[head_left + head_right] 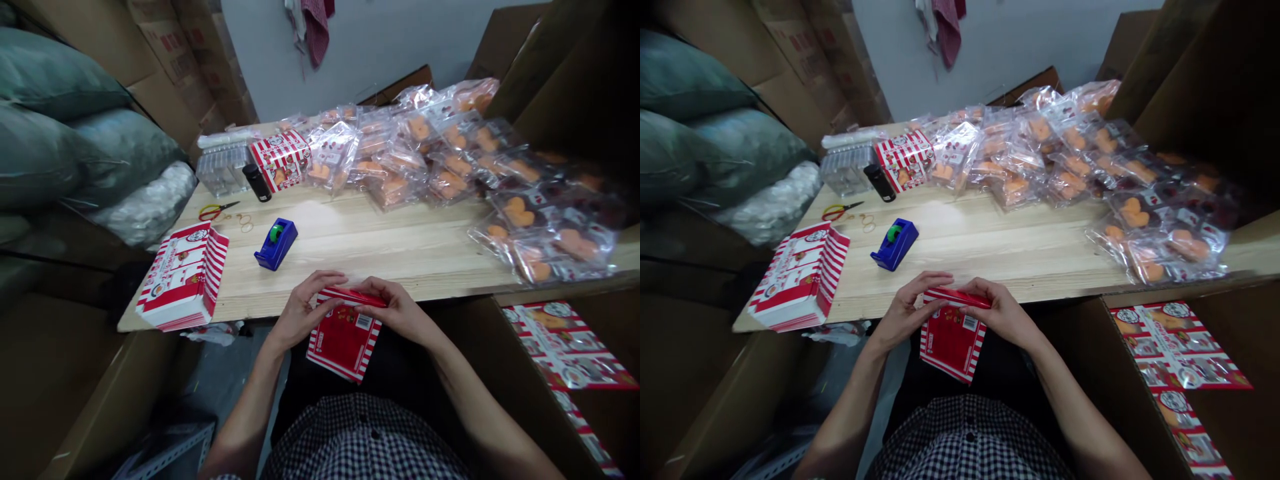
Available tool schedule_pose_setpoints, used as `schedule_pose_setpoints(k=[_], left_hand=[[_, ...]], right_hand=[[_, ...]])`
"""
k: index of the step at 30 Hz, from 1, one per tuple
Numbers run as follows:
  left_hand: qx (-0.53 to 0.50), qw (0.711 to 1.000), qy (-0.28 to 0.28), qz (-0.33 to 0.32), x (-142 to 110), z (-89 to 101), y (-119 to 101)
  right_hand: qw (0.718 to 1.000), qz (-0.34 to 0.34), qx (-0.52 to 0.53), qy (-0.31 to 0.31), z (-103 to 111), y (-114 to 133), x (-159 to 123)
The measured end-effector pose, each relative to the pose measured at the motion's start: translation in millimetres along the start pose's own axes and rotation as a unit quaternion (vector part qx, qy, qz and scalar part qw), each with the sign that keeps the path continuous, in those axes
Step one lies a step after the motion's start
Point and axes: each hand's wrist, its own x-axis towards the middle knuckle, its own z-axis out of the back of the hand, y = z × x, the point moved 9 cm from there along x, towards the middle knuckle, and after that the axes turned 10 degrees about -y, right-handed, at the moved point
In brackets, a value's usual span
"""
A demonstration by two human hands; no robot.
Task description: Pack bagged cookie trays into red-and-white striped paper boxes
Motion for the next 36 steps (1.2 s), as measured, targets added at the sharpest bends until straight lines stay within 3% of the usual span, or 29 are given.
schedule_pose_setpoints(k=[4, 6, 8, 9, 12, 13, 16, 21, 28, 36], left_hand=[[-0.013, 0.999, 0.033, 0.003, -2.3, -5.7, -6.1], [-0.030, 0.999, 0.027, 0.011, -3.5, 3.5, -5.2], [-0.026, 0.998, -0.043, 0.028, -0.8, 32.7, 5.9], [-0.010, 0.993, -0.108, 0.038, 0.9, 55.7, 15.6], [0.094, 0.937, -0.328, 0.072, -3.2, 134.2, 51.2], [0.138, 0.915, -0.368, 0.091, -4.8, 153.7, 63.8], [0.209, 0.894, -0.371, 0.141, 3.2, 181.5, 99.1], [0.182, 0.907, -0.324, 0.199, 22.2, 182.8, 130.8], [0.077, 0.918, -0.264, 0.287, 29.0, 182.0, 144.9], [-0.039, 0.906, -0.291, 0.306, 33.2, 179.4, 145.1]], right_hand=[[0.998, 0.027, -0.042, -0.033, -0.8, 11.8, -3.7], [0.998, 0.029, -0.046, -0.027, -3.1, 15.9, -7.4], [0.997, 0.032, -0.066, -0.020, -3.4, 17.8, -11.2], [0.996, 0.034, -0.080, -0.021, -2.0, 17.6, -12.5], [0.994, 0.028, -0.093, -0.042, 6.4, 11.1, -12.8], [0.995, 0.024, -0.084, -0.050, 8.7, 7.7, -11.7], [0.996, 0.022, -0.058, -0.060, 10.0, -1.7, -7.4], [0.997, 0.016, -0.052, -0.063, 4.0, -9.3, -6.2], [0.997, 0.021, -0.043, -0.068, 6.7, -15.1, -10.9], [0.996, 0.047, -0.039, -0.057, 5.2, -20.9, -18.2]])
